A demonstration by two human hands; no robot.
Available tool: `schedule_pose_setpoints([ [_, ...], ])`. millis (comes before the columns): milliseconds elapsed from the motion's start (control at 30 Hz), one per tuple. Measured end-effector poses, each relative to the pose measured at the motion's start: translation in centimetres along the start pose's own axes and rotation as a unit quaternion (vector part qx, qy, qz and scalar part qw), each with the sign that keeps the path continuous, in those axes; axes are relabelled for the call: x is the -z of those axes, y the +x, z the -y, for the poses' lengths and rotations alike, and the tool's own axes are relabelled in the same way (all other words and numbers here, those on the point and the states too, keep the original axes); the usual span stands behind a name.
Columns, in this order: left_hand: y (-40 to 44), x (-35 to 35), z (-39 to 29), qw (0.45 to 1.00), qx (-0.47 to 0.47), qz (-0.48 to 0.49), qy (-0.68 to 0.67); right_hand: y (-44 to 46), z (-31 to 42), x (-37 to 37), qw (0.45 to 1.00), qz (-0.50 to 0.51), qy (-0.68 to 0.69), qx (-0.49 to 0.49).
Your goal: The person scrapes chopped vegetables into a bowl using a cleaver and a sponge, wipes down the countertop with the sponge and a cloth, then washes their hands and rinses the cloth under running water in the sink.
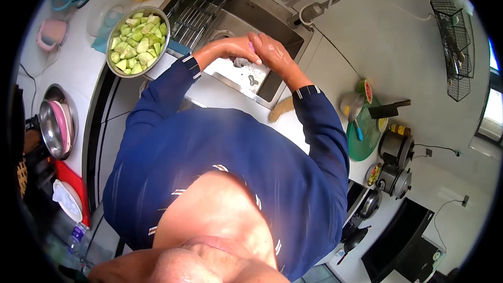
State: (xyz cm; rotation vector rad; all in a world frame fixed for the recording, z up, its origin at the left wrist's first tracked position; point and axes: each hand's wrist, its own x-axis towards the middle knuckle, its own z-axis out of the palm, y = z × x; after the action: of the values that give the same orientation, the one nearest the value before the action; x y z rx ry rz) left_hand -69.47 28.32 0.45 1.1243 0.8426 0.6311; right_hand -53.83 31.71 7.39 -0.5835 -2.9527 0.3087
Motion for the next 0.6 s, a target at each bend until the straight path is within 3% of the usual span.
schedule_pose_setpoints([
  [67, 1.4, 0.3, -0.2, 0.975, -0.005, -0.034, 0.221, 0.1, -1.0, -1.7, 0.998, 0.011, -0.032, -0.053],
  [100, 1.5, 0.3, -0.9, 0.934, -0.007, -0.054, 0.352, 0.1, -1.5, -2.5, 0.996, 0.016, -0.048, -0.079],
  [133, 2.0, 0.2, -0.2, 0.918, -0.026, -0.102, 0.383, 0.1, -1.9, -3.0, 0.996, 0.005, -0.023, -0.081],
  [233, 3.1, 0.2, 2.0, 0.86, -0.094, -0.212, 0.454, 0.7, -1.8, -4.4, 0.963, 0.072, -0.001, -0.259],
  [300, 3.2, 0.5, 2.8, 0.83, -0.154, -0.24, 0.479, 0.2, -2.8, -6.7, 0.973, -0.044, 0.091, -0.209],
  [333, 3.5, 0.9, 3.4, 0.823, -0.2, -0.226, 0.481, -0.4, -3.3, -8.1, 0.969, -0.102, 0.134, -0.182],
  [433, 3.9, 1.5, 4.0, 0.789, -0.287, -0.184, 0.511, -1.4, -3.3, -10.4, 0.928, -0.046, 0.241, -0.279],
  [467, 4.1, 1.5, 4.2, 0.763, -0.311, -0.196, 0.531, -1.6, -3.2, -10.7, 0.816, 0.034, 0.369, -0.444],
  [600, 5.4, 2.0, 4.6, 0.715, -0.382, -0.19, 0.554, -1.0, -0.2, -8.1, 0.562, -0.054, 0.638, -0.523],
])
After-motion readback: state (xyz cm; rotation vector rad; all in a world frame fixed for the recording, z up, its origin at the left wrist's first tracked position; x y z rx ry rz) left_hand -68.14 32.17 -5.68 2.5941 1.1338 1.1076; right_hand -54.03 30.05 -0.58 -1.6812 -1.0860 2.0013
